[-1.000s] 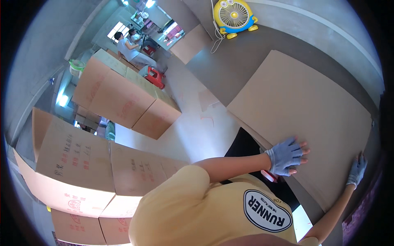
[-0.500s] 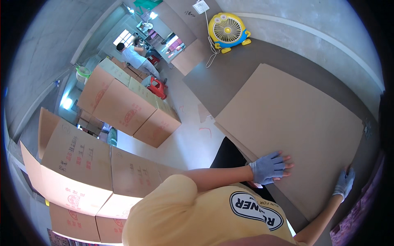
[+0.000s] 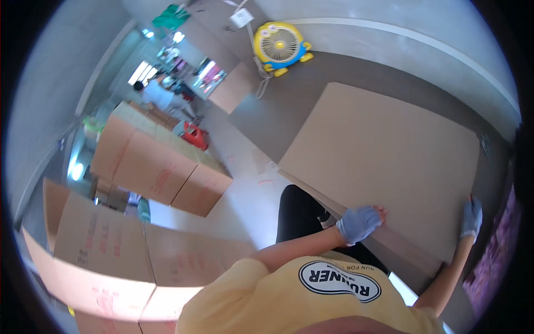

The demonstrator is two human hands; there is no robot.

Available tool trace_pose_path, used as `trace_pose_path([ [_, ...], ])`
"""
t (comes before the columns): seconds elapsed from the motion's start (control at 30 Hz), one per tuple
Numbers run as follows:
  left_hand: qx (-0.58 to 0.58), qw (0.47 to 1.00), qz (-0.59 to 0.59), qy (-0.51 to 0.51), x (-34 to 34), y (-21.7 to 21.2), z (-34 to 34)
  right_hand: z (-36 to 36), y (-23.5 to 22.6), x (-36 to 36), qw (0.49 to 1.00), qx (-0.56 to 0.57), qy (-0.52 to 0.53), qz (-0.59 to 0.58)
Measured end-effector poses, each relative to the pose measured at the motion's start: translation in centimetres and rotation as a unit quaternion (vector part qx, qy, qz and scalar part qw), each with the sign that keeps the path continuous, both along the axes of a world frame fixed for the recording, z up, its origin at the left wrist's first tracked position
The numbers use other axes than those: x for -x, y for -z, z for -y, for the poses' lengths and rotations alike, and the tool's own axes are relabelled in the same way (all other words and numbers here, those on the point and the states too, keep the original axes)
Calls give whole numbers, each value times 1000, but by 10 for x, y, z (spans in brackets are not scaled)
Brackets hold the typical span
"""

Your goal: The person places a floral-patterned item onto a cardboard sheet, folds the cardboard around it, and stacks the wrapped package. The process is repeated multiple times with identical items.

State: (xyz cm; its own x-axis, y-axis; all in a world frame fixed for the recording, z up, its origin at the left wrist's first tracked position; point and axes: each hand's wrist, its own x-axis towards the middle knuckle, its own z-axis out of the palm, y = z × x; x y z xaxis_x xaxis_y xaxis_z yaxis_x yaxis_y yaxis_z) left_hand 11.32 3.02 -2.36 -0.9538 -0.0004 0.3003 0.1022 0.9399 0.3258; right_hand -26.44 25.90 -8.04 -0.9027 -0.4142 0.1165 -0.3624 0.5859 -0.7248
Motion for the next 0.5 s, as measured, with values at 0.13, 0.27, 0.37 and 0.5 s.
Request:
trace_pose_path([
  [0.13, -27, 998, 43, -39, 20, -26, 8, 3, -58, -23, 999, -36, 17, -36],
  [0.27, 8, 998, -19, -52, 21, -43, 9, 16, -89, -51, 997, -26, 71, 3],
  [0.37, -17, 989, -133, -55, 17, -41, 6, 10, -92, -39, 993, -7, 64, 102],
  [0.5, -51, 986, -159, 8, 21, -31, 15, 11, -101, -36, 991, -5, 37, 132],
])
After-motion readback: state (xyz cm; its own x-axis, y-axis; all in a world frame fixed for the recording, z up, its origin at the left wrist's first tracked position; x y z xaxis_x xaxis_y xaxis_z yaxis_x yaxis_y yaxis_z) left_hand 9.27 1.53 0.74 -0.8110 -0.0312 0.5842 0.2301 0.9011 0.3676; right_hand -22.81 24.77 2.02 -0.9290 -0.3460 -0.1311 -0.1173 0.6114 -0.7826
